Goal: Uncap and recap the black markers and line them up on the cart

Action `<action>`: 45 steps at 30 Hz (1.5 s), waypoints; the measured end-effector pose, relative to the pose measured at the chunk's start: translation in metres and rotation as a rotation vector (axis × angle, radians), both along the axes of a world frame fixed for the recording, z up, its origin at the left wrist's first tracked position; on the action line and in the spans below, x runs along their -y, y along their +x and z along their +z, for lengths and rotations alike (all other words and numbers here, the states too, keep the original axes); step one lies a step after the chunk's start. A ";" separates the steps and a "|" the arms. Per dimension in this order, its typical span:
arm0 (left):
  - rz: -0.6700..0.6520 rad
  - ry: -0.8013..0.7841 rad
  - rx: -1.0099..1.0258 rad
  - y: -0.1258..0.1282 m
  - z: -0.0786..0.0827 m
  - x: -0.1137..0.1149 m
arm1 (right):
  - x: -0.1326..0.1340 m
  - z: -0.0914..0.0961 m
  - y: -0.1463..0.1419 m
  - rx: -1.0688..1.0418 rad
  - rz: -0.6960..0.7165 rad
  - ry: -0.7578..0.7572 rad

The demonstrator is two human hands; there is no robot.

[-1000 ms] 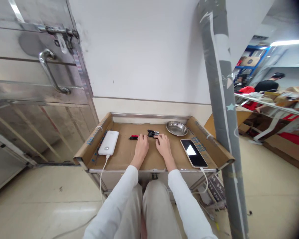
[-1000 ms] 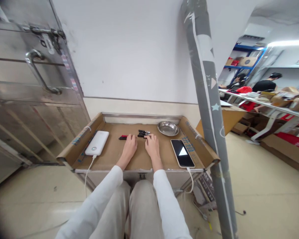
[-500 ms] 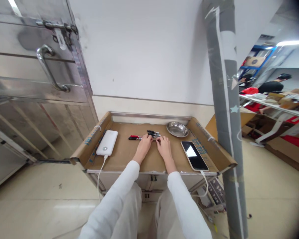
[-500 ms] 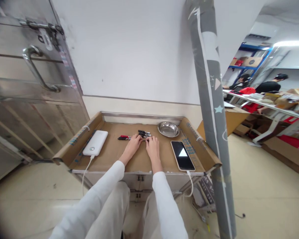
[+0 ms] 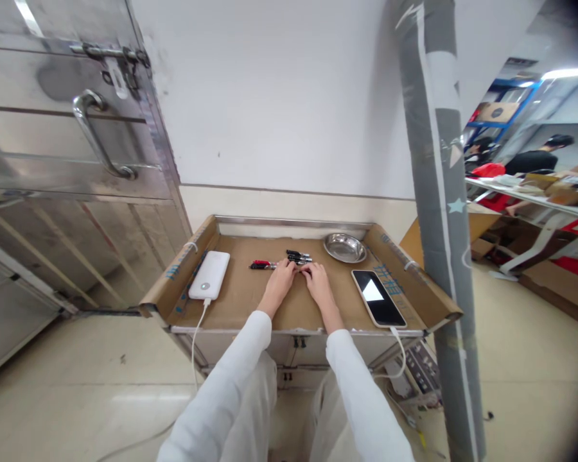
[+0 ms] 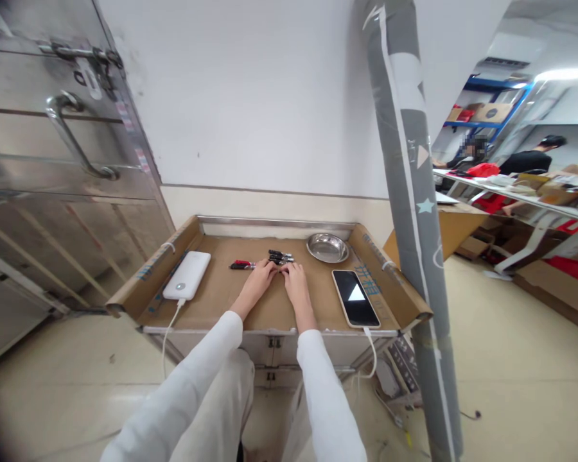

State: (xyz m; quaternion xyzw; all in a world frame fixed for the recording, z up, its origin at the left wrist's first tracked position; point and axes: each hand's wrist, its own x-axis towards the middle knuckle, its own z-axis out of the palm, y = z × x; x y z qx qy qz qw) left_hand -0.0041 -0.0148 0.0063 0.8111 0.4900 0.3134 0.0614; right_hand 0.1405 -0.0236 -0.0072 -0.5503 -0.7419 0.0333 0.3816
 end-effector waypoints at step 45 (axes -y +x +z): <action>-0.230 -0.124 0.328 -0.006 -0.003 0.006 | 0.006 0.003 0.001 -0.321 0.105 -0.060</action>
